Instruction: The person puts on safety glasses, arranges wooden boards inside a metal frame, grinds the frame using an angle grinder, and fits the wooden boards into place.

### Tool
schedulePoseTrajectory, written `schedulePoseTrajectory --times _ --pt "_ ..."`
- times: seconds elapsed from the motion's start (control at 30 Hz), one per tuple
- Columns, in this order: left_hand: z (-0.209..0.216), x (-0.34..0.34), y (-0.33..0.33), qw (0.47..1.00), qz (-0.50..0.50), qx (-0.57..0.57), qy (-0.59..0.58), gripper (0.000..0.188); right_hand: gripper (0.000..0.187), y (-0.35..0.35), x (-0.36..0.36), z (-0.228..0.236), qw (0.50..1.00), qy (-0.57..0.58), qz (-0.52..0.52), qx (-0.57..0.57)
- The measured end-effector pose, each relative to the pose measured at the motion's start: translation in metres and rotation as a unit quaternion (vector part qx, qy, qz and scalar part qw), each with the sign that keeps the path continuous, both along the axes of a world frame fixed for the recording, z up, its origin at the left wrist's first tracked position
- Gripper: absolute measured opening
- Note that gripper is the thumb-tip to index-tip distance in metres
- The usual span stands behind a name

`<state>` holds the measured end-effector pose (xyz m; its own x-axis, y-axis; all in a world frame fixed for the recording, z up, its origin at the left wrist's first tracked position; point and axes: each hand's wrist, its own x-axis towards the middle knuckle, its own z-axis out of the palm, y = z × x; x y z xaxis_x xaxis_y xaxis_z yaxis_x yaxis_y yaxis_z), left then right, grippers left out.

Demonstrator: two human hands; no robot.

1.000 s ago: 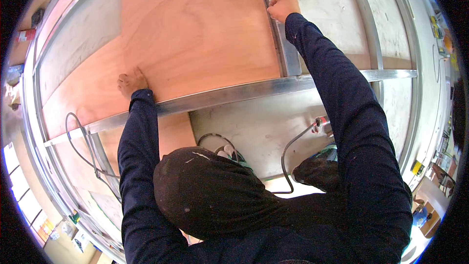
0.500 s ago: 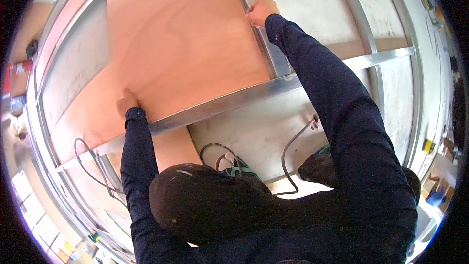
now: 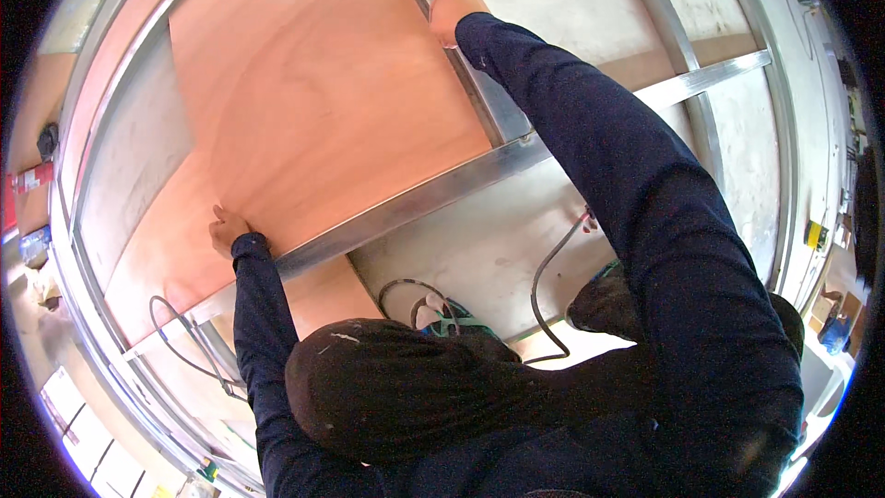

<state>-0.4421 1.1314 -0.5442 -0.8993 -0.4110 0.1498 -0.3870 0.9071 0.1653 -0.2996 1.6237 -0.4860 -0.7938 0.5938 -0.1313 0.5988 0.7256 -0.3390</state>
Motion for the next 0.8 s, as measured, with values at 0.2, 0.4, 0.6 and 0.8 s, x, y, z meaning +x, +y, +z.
schedulePoseTrajectory --times 0.2,0.4,0.6,0.8 --pt "0.001 0.005 0.005 0.999 -0.01 0.001 0.038 0.057 0.019 -0.014 -0.001 0.011 0.997 0.048 -0.059 0.01" --pt "0.007 0.008 0.004 0.999 0.004 -0.019 0.048 0.054 0.022 -0.02 0.0 0.023 0.998 0.003 -0.045 -0.053" --pt "0.005 0.005 0.009 0.999 0.0 -0.003 0.041 0.052 0.022 -0.013 0.0 0.017 0.998 0.014 -0.062 -0.02" --pt "0.016 0.011 0.007 0.999 0.003 0.027 0.029 0.05 0.025 -0.026 -0.002 0.026 0.998 0.002 -0.061 -0.029"
